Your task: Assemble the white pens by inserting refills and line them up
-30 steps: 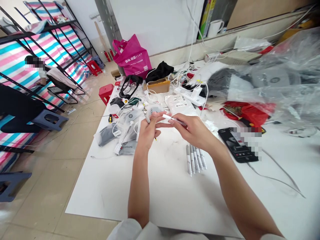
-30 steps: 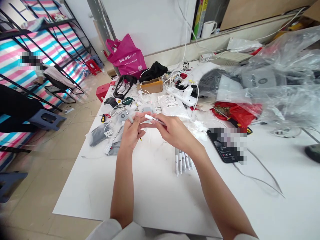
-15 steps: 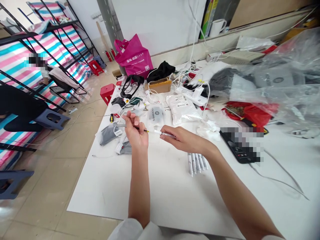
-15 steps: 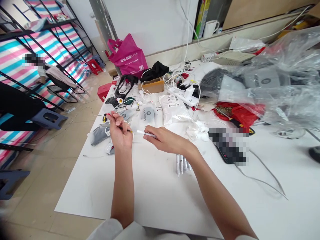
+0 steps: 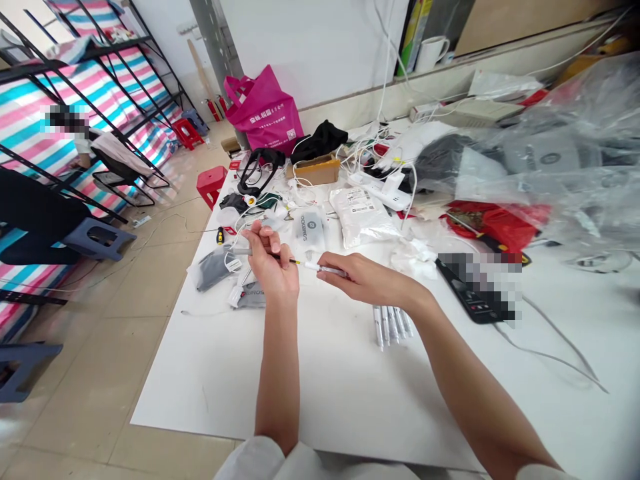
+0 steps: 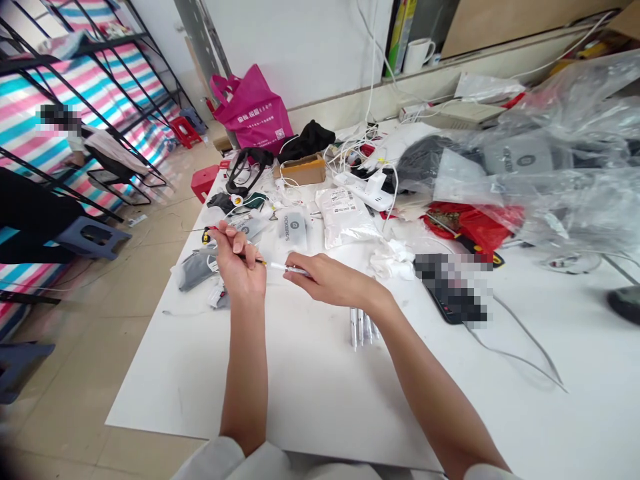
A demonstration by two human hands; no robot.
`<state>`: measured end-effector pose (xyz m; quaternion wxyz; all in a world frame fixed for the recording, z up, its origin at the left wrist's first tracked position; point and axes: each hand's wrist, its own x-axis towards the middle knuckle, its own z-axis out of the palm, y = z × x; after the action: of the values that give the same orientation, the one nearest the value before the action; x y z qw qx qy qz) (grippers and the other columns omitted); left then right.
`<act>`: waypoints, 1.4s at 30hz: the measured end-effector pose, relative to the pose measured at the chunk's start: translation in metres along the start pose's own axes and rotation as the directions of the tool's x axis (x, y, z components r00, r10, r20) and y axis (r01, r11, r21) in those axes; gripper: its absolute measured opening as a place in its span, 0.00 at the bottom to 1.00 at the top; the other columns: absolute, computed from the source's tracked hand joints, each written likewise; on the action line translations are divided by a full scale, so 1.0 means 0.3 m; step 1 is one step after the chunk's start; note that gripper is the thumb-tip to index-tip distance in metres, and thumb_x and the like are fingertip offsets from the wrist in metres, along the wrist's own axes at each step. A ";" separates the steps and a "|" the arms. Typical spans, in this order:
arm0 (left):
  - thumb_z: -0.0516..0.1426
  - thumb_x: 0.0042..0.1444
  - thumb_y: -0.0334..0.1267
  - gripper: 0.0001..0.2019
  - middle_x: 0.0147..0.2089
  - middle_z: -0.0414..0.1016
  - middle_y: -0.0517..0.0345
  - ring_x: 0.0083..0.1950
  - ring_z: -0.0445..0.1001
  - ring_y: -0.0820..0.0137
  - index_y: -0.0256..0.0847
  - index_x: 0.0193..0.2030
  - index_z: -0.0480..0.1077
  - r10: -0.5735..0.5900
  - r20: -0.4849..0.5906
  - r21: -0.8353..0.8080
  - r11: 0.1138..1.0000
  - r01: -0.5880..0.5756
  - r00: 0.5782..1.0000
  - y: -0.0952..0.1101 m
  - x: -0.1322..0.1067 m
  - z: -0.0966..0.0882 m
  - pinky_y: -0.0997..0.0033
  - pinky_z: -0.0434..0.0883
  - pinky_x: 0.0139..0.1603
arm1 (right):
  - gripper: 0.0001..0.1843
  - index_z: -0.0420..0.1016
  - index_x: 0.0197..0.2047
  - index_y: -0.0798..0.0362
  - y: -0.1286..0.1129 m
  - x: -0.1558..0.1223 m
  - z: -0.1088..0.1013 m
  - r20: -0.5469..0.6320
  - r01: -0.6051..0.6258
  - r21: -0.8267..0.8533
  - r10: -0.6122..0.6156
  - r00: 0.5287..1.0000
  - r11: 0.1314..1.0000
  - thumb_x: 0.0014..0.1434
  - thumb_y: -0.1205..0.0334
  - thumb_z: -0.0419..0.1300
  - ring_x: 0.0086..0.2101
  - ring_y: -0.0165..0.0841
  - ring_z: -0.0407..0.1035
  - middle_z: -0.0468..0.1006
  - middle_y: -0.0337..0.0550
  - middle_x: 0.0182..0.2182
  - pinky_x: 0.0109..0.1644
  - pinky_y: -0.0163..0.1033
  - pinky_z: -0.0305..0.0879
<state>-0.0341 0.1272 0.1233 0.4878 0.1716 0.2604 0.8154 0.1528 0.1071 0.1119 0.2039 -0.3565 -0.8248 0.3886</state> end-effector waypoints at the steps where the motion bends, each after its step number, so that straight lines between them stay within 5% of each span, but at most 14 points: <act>1: 0.56 0.75 0.48 0.16 0.31 0.70 0.64 0.21 0.59 0.83 0.42 0.41 0.78 -0.011 0.028 0.010 1.000 0.010 1.000 -0.007 -0.007 0.006 0.81 0.48 0.12 | 0.15 0.66 0.42 0.47 -0.002 0.000 0.001 -0.004 0.003 -0.001 -0.003 1.000 1.000 0.77 0.46 0.51 0.27 0.30 0.58 0.64 0.31 0.25 0.34 0.38 0.50; 7: 0.63 0.69 0.54 0.17 0.32 0.75 0.58 0.32 0.73 0.76 0.40 0.41 0.78 -0.157 0.228 0.204 0.973 0.111 0.961 -0.062 -0.061 0.040 0.80 0.66 0.26 | 0.16 0.70 0.46 0.48 -0.009 0.005 0.016 -0.055 0.016 0.075 -0.011 0.998 0.997 0.78 0.47 0.49 0.27 0.30 0.62 0.69 0.34 0.28 0.34 0.38 0.53; 12: 0.60 0.70 0.59 0.22 0.33 0.78 0.56 0.36 0.78 0.73 0.39 0.43 0.79 -0.274 0.333 0.429 0.896 0.114 0.902 -0.086 -0.080 0.037 0.74 0.74 0.40 | 0.17 0.72 0.54 0.48 -0.004 0.020 0.036 -0.126 0.046 0.139 -0.029 0.992 0.989 0.78 0.49 0.48 0.33 0.33 0.70 0.80 0.43 0.43 0.37 0.38 0.59; 21: 0.58 0.69 0.63 0.26 0.39 0.83 0.50 0.41 0.82 0.65 0.39 0.50 0.80 -0.462 0.409 0.596 0.788 0.154 0.787 -0.078 -0.072 0.021 0.69 0.76 0.36 | 0.15 0.69 0.61 0.50 -0.008 0.045 0.073 -0.271 0.162 0.261 -0.089 0.958 0.952 0.77 0.55 0.50 0.45 0.39 0.71 0.76 0.49 0.49 0.46 0.43 0.67; 30: 0.62 0.68 0.59 0.21 0.42 0.84 0.51 0.46 0.83 0.62 0.44 0.54 0.77 -0.358 0.469 0.633 0.774 -0.024 0.807 -0.043 -0.099 0.041 0.68 0.76 0.39 | 0.14 0.68 0.59 0.47 -0.011 0.062 0.118 -0.358 0.206 0.335 -0.078 0.930 0.919 0.77 0.54 0.50 0.37 0.35 0.67 0.75 0.44 0.44 0.40 0.41 0.65; 35: 0.67 0.63 0.58 0.21 0.49 0.84 0.52 0.55 0.82 0.61 0.50 0.56 0.77 -0.157 0.518 0.487 0.862 -0.139 0.841 -0.045 -0.126 0.061 0.66 0.77 0.50 | 0.13 0.67 0.54 0.47 -0.022 0.055 0.112 -0.416 0.218 0.376 -0.046 0.908 0.901 0.78 0.49 0.50 0.34 0.33 0.64 0.73 0.40 0.40 0.38 0.40 0.61; 42: 0.69 0.62 0.51 0.14 0.42 0.83 0.54 0.47 0.83 0.65 0.42 0.41 0.81 -0.061 0.465 0.477 0.858 -0.192 0.883 -0.053 -0.120 0.053 0.68 0.77 0.48 | 0.16 0.65 0.53 0.45 -0.025 0.049 0.095 -0.458 0.207 0.380 -0.011 0.889 0.901 0.75 0.42 0.54 0.29 0.32 0.61 0.71 0.36 0.35 0.34 0.40 0.56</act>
<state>0.0024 0.1057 0.1257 0.4438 0.4930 0.3361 0.6686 0.1224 0.1005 0.1011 0.4808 -0.3356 -0.6724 0.4518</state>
